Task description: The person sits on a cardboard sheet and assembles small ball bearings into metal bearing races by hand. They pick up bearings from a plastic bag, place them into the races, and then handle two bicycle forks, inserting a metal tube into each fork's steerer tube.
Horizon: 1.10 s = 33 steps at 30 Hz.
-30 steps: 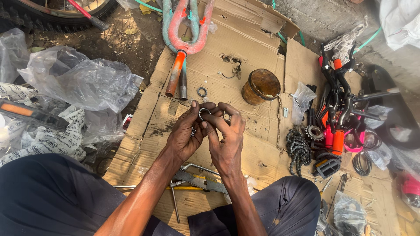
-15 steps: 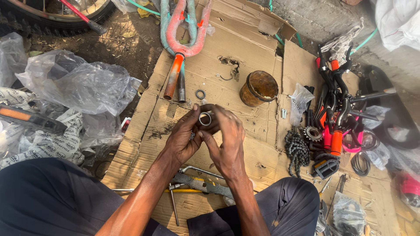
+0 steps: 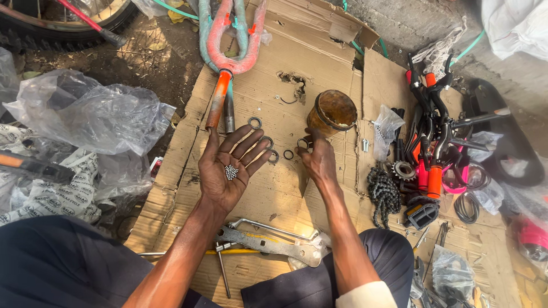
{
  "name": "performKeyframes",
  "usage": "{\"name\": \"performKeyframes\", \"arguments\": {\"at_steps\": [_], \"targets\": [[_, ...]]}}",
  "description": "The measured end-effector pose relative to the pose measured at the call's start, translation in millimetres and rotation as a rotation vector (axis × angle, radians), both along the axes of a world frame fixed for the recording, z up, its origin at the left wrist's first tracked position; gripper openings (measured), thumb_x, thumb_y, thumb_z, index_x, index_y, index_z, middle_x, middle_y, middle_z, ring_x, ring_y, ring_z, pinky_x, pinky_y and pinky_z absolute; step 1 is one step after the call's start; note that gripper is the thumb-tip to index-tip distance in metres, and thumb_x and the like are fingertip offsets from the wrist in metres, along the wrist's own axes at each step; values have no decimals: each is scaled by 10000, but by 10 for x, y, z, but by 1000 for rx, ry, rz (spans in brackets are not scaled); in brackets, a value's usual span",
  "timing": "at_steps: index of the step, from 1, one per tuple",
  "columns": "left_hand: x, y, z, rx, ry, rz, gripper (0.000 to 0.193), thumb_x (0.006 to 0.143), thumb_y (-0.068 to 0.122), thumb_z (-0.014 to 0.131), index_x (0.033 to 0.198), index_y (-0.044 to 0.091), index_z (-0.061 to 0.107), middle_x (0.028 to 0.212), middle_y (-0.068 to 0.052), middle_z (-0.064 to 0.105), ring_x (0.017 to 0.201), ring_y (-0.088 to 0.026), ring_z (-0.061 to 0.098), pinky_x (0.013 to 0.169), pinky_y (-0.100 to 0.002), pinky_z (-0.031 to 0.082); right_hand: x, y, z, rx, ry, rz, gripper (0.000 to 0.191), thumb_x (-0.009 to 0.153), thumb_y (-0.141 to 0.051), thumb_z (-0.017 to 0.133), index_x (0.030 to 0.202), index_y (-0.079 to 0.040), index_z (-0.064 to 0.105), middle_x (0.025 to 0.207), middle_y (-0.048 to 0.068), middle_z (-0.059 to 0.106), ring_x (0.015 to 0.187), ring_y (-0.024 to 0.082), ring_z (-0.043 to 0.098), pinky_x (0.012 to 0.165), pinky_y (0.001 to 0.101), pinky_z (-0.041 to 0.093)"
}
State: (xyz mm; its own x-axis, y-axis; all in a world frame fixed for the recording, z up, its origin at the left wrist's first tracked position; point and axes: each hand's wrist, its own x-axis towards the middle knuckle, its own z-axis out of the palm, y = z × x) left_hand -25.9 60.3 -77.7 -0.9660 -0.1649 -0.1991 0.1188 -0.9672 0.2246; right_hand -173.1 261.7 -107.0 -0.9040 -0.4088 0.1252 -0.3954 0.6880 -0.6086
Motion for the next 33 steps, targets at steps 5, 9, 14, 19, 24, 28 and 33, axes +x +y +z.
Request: {"name": "performKeyframes", "arguments": {"at_steps": [5,9,14,19,24,28,33], "targets": [[18,0,-4,12,-60,-10,692,1021,566,431,1292,-47,601,1317,-282,643,1234,-376,644,1097,-516,518,-36,364,-186,43,-111,-1,574,806,-130,770,1334,14,595,1210,240,726,1122,347,730,997,447,576],[31,24,-11,18,-13,-27,653,1043,536,443,1266,-53,612,1276,-290,660,1204,-371,660,1097,-520,523,-169,796,-199,27,24,-181,574,865,-180,809,1340,33,566,1231,256,697,1075,352,723,940,455,583],[37,26,-29,-5,-34,-28,614,1051,512,449,1246,-44,622,1249,-292,674,1156,-359,681,1093,-518,531,-522,1217,-185,266,103,-558,547,804,-138,832,1272,8,589,1135,217,744,813,313,738,645,441,619],[32,29,-68,-3,-31,-38,613,1058,508,437,1247,-45,624,1249,-285,680,1149,-351,685,1093,-508,529,-529,1407,-173,320,233,-389,535,819,-107,838,1243,77,569,1008,298,722,682,299,694,561,370,588],[25,36,-79,-1,-20,-47,612,1068,502,432,1252,-50,624,1252,-284,671,1155,-358,677,1093,-510,528,-461,1306,-183,328,121,-404,524,876,-198,832,1282,17,582,1018,244,762,777,370,727,676,491,557],[52,37,-58,-11,-50,-34,611,1061,500,430,1249,-48,624,1254,-275,671,1155,-355,675,1086,-509,534,-439,1208,-282,197,228,-212,562,840,-163,844,1288,37,571,1114,259,751,1003,393,733,921,544,536],[42,32,-19,-30,-58,-29,611,1051,508,433,1259,-35,620,1239,-264,676,1155,-342,677,1071,-532,542,-438,1204,-272,125,166,-225,649,801,-150,845,1328,63,532,1184,298,695,1088,402,691,970,528,540]]}}
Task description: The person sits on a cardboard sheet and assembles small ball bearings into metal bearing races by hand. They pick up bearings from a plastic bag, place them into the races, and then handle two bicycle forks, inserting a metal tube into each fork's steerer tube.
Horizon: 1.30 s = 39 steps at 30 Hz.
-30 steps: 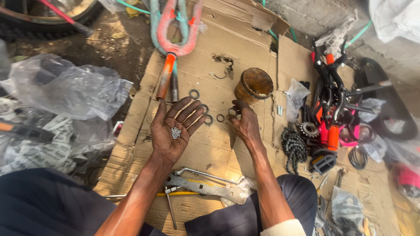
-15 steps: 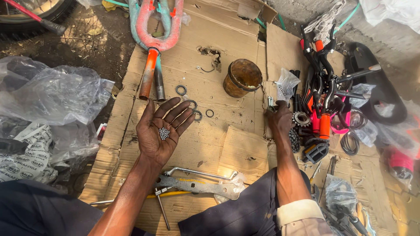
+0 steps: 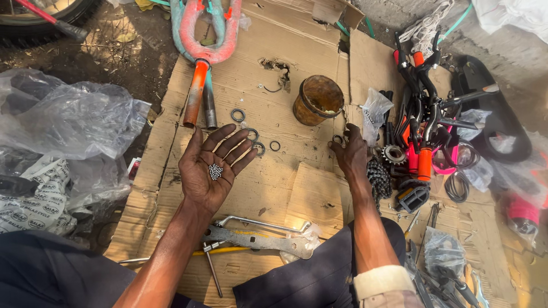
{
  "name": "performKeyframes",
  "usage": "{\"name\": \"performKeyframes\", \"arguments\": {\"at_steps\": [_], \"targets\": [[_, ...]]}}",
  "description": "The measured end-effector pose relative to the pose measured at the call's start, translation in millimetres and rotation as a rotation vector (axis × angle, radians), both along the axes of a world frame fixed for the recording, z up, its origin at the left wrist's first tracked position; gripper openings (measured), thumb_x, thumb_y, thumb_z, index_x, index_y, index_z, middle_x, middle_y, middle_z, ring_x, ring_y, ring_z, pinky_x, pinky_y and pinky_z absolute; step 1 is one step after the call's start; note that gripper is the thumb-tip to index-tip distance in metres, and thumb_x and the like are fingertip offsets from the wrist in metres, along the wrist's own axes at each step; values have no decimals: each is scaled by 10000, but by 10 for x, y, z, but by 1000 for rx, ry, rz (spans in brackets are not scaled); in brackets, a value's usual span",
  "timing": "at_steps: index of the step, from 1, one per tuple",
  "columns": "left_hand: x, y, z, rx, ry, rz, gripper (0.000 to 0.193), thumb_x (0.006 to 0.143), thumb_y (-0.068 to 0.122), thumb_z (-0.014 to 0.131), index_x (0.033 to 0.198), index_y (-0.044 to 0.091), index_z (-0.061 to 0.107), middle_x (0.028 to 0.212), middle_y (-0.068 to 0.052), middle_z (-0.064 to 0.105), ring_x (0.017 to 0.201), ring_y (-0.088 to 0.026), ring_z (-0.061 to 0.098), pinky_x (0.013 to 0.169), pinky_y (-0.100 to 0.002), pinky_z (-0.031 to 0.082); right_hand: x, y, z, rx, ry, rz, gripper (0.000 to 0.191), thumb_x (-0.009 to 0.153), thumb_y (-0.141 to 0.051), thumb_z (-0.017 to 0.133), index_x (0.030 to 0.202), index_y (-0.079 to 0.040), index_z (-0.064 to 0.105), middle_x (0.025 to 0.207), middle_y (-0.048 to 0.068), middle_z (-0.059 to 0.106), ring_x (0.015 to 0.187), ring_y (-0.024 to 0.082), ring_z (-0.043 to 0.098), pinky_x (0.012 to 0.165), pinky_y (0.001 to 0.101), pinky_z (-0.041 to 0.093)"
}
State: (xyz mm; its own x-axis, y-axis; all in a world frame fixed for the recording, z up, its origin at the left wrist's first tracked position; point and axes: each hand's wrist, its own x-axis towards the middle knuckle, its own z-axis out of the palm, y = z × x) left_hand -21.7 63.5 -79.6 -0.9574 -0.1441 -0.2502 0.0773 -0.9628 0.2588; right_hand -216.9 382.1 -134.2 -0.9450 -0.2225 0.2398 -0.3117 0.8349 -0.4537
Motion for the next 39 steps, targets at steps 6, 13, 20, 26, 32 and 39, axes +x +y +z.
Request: {"name": "performKeyframes", "arguments": {"at_steps": [6,13,20,26,32,39], "targets": [[4,-13,27,-2,33,15,639,1033,541,443,1284,-19,621,1260,-254,672,1163,-333,671,1058,-528,542,331,-500,-27,-80,-86,245,387,965,-141,724,1311,-6,616,1336,271,670,1185,378,679,951,478,594],[3,-39,29,-4,9,39,645,1018,550,454,1277,-19,616,1283,-262,663,1170,-328,675,1059,-524,546,608,-1257,79,19,-178,475,449,953,-227,724,1316,-11,572,1271,263,679,1082,379,700,877,474,595],[-22,-51,-93,-65,60,48,638,999,533,515,1294,-25,607,1296,-257,663,1197,-332,663,1081,-491,536,915,-1611,313,125,-107,364,530,889,-195,771,1332,-50,520,1071,179,763,1019,325,695,859,540,512],[-102,-16,-138,-138,43,-48,572,915,387,708,1297,-22,590,1307,-212,676,1229,-296,683,1096,-421,564,1133,-1454,895,-442,-196,338,662,846,-193,768,1414,-47,460,1211,120,693,1181,244,644,928,450,549],[-41,70,-42,-247,224,-324,489,902,196,737,1343,38,596,1276,-173,675,1101,-273,722,948,-394,622,1435,-1443,1252,-514,-216,530,683,857,-198,772,1438,-31,454,1171,79,712,1113,237,713,1045,416,547],[-88,37,-73,-155,128,-141,437,993,296,667,1303,-7,614,1246,-205,712,1096,-262,707,929,-355,610,1802,-1725,1240,-39,239,347,450,852,-260,824,1252,-129,665,1172,128,605,1121,319,542,982,515,360]]}}
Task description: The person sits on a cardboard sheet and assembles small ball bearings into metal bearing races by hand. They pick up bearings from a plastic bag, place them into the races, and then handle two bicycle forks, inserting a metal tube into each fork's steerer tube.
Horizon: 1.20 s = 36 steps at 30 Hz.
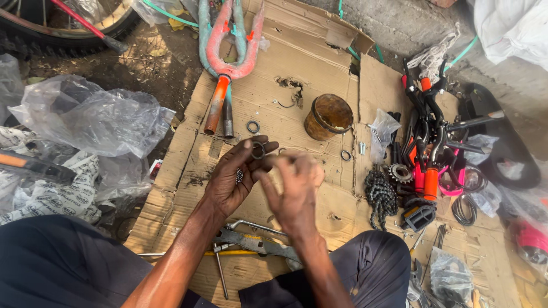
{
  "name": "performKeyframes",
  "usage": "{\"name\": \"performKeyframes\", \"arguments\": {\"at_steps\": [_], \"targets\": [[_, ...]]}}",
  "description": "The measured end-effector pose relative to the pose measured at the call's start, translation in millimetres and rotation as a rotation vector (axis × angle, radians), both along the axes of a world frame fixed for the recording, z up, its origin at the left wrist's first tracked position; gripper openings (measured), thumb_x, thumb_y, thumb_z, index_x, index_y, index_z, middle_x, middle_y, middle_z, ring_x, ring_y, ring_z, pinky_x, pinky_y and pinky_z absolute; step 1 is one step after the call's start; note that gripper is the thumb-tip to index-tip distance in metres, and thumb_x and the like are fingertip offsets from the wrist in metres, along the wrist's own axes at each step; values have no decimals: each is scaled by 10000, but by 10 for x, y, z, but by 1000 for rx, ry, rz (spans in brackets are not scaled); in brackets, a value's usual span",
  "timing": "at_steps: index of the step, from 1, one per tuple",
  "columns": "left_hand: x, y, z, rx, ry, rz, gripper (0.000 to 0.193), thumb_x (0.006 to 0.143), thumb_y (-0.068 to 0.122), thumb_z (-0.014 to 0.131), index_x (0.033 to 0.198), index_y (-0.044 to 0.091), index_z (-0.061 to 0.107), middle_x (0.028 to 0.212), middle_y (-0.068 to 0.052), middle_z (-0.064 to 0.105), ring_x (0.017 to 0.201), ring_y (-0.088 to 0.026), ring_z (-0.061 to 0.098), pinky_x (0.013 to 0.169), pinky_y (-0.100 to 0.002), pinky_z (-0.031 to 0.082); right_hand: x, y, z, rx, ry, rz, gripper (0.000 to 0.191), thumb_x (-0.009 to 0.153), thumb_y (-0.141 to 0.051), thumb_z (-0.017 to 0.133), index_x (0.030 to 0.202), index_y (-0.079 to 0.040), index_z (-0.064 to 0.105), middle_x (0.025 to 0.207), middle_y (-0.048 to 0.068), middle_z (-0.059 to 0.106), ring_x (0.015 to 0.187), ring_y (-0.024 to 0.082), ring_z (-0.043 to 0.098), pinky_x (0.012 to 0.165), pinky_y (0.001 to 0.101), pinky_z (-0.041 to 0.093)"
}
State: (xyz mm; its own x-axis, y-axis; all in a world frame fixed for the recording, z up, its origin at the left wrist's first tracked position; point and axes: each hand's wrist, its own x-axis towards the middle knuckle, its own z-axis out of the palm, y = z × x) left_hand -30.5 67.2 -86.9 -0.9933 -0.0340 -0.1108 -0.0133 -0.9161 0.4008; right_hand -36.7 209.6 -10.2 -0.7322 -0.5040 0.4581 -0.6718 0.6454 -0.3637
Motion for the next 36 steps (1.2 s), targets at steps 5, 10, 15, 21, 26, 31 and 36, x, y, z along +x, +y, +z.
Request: {"name": "performKeyframes", "arguments": {"at_steps": [5,10,15,21,26,31,36], "targets": [[21,27,-62,21,0,21,528,991,440,598,1269,-8,620,1208,-201,728,1158,-274,684,985,-397,584,235,-266,-87,273,-80,-12,236,855,-234,729,1082,-175,752,1102,158,568,994,325,515,847,531,345],[24,32,-56,77,9,36,464,1011,377,608,1251,-20,608,1239,-206,717,1194,-252,680,1008,-384,580,242,-324,-129,201,-67,-2,246,862,-157,689,1102,-145,745,1145,155,579,1022,326,525,832,509,366],[1,16,-59,164,52,49,413,1018,306,592,1300,4,599,1245,-233,688,1159,-253,687,932,-298,607,143,-266,-110,-154,-218,-17,123,922,-166,755,1027,-104,737,1075,98,602,1060,282,550,913,443,468],[2,20,-79,223,125,19,375,1069,226,606,1297,-72,599,1241,-252,666,1120,-247,691,920,-302,627,14,-200,-25,-271,-139,-59,131,894,-132,779,1020,-102,760,1276,144,597,1241,338,526,1027,484,430],[-8,4,-80,173,123,4,329,1018,198,623,1227,-56,625,1234,-245,690,1117,-243,716,844,-259,627,-28,-145,3,-226,-151,-30,173,868,-144,789,1041,-145,785,1355,163,579,1285,351,515,1054,487,420],[-12,11,-86,183,116,-6,339,1065,209,626,1255,-72,636,1242,-247,701,1083,-223,691,816,-241,616,-58,-76,11,-165,-123,36,241,899,-128,769,1140,-132,757,1381,189,561,1306,390,479,1067,508,397],[-10,16,-63,142,26,27,466,1010,372,605,1227,-40,610,1228,-248,708,1108,-267,710,879,-308,619,86,-157,-47,-19,-17,-10,294,870,-245,796,1131,-147,701,1138,104,606,1075,315,546,936,488,412]]}}
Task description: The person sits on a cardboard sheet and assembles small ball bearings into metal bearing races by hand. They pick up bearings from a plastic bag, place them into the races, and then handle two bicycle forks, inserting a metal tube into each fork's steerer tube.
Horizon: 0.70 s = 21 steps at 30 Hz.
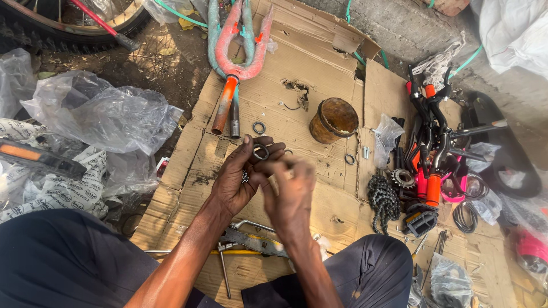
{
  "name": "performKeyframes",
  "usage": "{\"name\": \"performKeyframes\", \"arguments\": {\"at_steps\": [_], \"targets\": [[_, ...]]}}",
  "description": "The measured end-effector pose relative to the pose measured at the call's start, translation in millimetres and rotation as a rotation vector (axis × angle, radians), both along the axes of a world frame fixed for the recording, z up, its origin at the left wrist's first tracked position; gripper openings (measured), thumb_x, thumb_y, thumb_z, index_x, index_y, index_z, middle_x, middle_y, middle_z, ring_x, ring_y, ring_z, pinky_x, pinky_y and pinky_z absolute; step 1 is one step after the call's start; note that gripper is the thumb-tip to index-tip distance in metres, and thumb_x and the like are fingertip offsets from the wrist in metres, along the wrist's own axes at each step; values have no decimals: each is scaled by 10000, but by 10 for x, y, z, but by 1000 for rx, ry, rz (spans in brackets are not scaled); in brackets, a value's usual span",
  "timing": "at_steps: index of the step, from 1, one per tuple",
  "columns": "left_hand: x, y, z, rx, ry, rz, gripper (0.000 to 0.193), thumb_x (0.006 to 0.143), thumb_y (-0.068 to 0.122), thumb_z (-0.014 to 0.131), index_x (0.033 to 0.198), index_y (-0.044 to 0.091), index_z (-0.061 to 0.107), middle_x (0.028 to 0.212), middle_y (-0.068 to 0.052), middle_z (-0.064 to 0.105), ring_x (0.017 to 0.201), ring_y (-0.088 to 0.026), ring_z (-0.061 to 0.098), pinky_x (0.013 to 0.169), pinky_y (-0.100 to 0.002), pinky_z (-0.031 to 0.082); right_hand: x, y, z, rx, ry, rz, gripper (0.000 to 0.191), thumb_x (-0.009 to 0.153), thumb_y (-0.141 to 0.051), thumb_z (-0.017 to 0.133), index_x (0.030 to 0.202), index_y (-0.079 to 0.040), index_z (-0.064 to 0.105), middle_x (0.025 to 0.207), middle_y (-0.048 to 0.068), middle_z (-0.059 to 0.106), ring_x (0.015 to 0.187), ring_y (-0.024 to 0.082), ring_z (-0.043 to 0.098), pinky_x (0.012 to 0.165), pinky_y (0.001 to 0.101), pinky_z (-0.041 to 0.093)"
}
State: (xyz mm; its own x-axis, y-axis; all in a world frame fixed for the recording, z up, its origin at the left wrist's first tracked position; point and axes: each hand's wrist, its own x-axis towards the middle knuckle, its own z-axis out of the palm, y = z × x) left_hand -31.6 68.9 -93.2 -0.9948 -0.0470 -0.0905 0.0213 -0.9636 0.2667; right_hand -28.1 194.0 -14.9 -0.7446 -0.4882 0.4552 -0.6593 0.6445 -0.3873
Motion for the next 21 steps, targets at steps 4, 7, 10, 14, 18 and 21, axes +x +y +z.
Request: {"name": "performKeyframes", "arguments": {"at_steps": [4,7,10,14,18,21], "targets": [[4,6,37,-58,-102,-4,552,958,464,601,1217,-23,592,1217,-252,700,1135,-286,701,978,-404,603,147,-103,-71,196,-77,27,346,853,-211,762,1192,-146,746,1046,143,593,936,311,534,766,476,396],[3,6,59,-85,-114,8,589,969,481,592,1237,-43,592,1231,-255,699,1164,-288,691,1010,-410,582,147,-164,-117,191,-78,37,266,886,-169,730,1147,-123,749,1065,139,595,964,294,540,770,454,407],[-14,12,65,-40,-124,4,580,976,463,591,1253,-47,589,1248,-252,693,1179,-273,698,1023,-379,592,100,-166,-136,187,-170,14,195,905,-158,722,1091,-109,752,1076,130,593,963,280,546,798,454,429],[-16,-10,41,-31,-140,-1,549,952,457,577,1238,-12,592,1194,-235,705,1062,-264,733,906,-330,639,50,-111,-110,-220,-372,-16,157,903,-190,730,1045,-125,743,1096,90,604,1063,247,590,890,405,539],[-9,-6,-11,-15,-59,22,517,1018,413,610,1237,-56,605,1111,-197,696,972,-190,720,821,-266,640,-43,-45,-33,-278,-218,-53,137,898,-154,766,1023,-102,748,1183,124,629,1185,305,559,1002,455,476],[-14,9,-39,-18,-66,3,503,1022,402,617,1212,-63,628,1042,-162,683,890,-159,718,794,-256,648,-98,-30,2,-230,-198,-43,154,896,-145,767,1045,-110,764,1278,160,586,1251,338,517,1010,479,447]]}}
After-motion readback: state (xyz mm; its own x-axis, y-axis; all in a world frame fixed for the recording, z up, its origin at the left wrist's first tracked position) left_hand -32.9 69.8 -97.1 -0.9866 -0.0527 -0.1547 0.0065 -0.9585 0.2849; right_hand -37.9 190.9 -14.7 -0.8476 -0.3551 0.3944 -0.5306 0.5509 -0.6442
